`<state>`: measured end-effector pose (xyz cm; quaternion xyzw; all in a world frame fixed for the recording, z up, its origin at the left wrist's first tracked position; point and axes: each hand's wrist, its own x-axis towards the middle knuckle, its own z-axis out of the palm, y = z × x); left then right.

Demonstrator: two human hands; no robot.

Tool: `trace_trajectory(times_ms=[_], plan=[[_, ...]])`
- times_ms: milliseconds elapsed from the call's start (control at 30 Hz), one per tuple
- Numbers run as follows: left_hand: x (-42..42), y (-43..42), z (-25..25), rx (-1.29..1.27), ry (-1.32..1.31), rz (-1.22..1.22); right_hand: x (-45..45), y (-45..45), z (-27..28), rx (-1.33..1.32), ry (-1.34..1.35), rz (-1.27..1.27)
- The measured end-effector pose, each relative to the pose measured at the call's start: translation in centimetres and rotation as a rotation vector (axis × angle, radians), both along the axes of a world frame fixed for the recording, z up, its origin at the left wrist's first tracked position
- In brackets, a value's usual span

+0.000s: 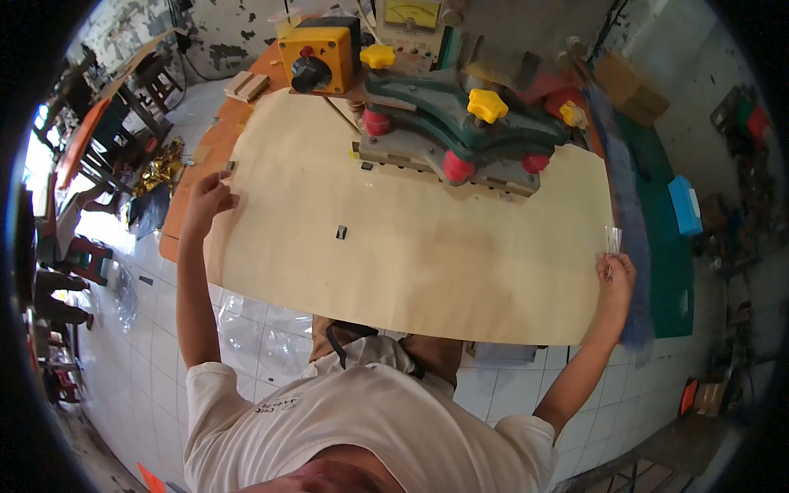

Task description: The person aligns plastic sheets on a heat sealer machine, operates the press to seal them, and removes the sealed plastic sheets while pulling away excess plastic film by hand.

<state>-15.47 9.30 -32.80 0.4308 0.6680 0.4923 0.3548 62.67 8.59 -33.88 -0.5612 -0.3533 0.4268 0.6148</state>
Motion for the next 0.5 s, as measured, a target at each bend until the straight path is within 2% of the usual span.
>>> trace_trajectory(times_ms=[67, 100, 233, 500], plan=[[-0.1, 0.1, 0.6, -0.031, -0.247, -0.012, 0.7, -0.1, 0.3, -0.051, -0.032, -0.012], [-0.4, 0.1, 0.4, -0.022, -0.271, 0.005, 1.1, -0.2, 0.5, -0.095, -0.061, -0.019], [-0.9, 0.6, 0.1, -0.038, -0.289, 0.021, 0.0, -0.8, 1.5, -0.145, -0.125, -0.074], [-1.4, 1.3, -0.1, 0.079, -0.333, 0.051, 2.1, -0.3, 1.0, -0.153, -0.039, -0.018]])
